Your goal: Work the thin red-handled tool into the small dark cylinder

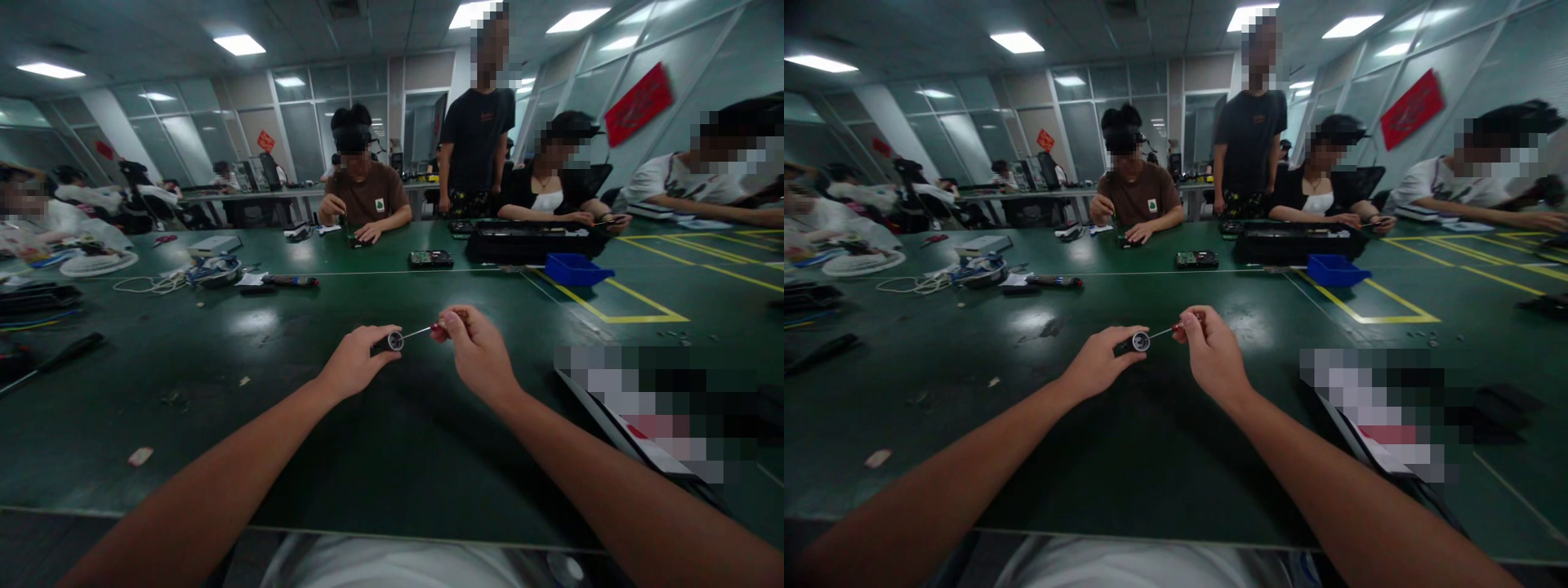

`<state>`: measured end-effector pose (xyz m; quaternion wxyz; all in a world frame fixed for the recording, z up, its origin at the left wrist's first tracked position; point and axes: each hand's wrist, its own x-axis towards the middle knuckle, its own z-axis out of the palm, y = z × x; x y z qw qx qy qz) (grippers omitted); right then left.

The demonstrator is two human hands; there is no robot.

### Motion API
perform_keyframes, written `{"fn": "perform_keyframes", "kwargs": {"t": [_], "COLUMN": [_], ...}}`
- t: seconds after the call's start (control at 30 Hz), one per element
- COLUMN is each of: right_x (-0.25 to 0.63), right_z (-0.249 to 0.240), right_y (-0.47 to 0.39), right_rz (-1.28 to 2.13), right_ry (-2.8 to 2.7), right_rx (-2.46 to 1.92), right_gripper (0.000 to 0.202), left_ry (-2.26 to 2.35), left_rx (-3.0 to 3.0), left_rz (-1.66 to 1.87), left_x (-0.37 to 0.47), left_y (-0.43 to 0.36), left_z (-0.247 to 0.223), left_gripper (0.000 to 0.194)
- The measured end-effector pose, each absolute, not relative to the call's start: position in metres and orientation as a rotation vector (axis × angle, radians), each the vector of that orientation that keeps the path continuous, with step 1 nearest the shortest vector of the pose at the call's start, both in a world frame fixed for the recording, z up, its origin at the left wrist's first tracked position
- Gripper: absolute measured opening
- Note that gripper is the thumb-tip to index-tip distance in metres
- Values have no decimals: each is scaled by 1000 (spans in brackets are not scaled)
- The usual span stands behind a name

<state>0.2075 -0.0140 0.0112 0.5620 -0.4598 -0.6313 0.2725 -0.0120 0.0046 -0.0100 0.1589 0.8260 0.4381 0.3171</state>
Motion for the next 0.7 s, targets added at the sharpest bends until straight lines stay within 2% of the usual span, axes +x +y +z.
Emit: {"fn": "perform_keyframes", "kwargs": {"t": [0.33, 0.7], "right_x": [208, 211], "right_z": [17, 16], "right_y": [-25, -24], "right_rz": [443, 526], "right_ry": [-1698, -1750], "right_rx": [-1196, -1123], "right_gripper": [29, 13], "left_ry": [1298, 1321], "left_rx": [2370, 2351], "left_rz": [886, 868], "left_x": [-12, -13], "left_y": [4, 3], "left_z": [-11, -8], "left_gripper": [43, 41]}}
